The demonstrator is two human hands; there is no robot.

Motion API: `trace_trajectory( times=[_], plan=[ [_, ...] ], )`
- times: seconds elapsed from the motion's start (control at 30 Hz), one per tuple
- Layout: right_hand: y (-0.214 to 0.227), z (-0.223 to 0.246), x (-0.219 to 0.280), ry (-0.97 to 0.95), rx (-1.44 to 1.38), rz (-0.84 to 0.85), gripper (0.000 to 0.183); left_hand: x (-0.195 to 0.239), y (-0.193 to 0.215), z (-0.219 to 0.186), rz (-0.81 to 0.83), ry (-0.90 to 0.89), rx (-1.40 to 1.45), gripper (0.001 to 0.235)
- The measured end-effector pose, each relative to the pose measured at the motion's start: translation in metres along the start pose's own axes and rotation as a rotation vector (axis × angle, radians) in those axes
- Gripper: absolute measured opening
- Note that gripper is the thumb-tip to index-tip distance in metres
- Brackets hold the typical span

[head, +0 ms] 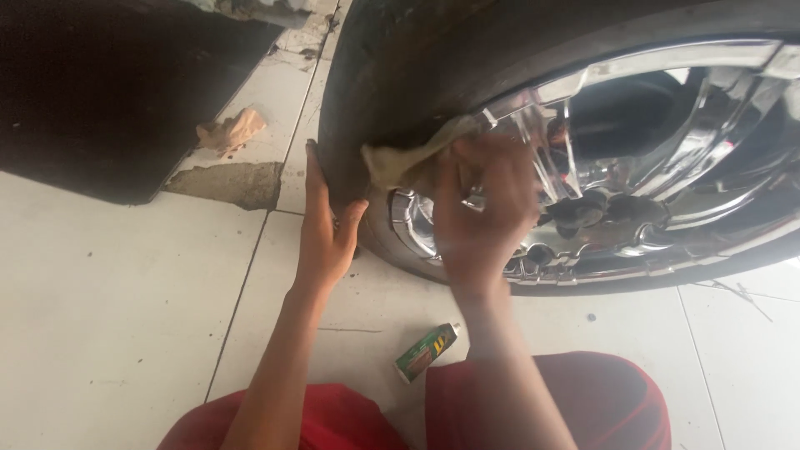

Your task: The person sits on the floor and cleans a chrome car wheel. They apply a cleaning paste from a tube onto a cloth and wipe the wheel's surface and rim, then rub the tire sidewall with the cloth.

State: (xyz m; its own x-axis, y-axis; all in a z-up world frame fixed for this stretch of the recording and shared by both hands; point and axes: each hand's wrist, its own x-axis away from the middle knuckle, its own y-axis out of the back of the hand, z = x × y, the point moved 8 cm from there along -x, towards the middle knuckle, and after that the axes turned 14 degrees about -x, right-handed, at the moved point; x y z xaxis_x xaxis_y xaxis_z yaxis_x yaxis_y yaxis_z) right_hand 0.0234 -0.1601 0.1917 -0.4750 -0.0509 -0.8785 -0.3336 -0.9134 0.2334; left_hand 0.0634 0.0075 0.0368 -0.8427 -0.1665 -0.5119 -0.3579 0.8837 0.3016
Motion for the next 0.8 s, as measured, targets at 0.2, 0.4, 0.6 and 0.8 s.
trace_trajectory(
  times=[0.2,0.4,0.6,0.8],
  plan=[
    [-0.027,-0.025,0.036,-0.060,-0.021,0.014,0.019,-0.001,0.001,0.004,-0.016,-0.036,-0.125,0.083],
    [-0.005,-0.007,0.014,-0.155,-0.058,0.053,0.018,0.003,0.003,-0.003,0.000,0.009,-0.096,0.084],
    [-0.015,-0.017,0.031,-0.003,-0.014,-0.044,0.022,-0.002,0.003,0.000,-0.024,-0.060,-0.123,0.085],
    [-0.019,-0.028,0.046,-0.214,-0.096,0.039,0.019,0.000,0.005,-0.013,0.049,0.133,0.131,0.085]
  ],
)
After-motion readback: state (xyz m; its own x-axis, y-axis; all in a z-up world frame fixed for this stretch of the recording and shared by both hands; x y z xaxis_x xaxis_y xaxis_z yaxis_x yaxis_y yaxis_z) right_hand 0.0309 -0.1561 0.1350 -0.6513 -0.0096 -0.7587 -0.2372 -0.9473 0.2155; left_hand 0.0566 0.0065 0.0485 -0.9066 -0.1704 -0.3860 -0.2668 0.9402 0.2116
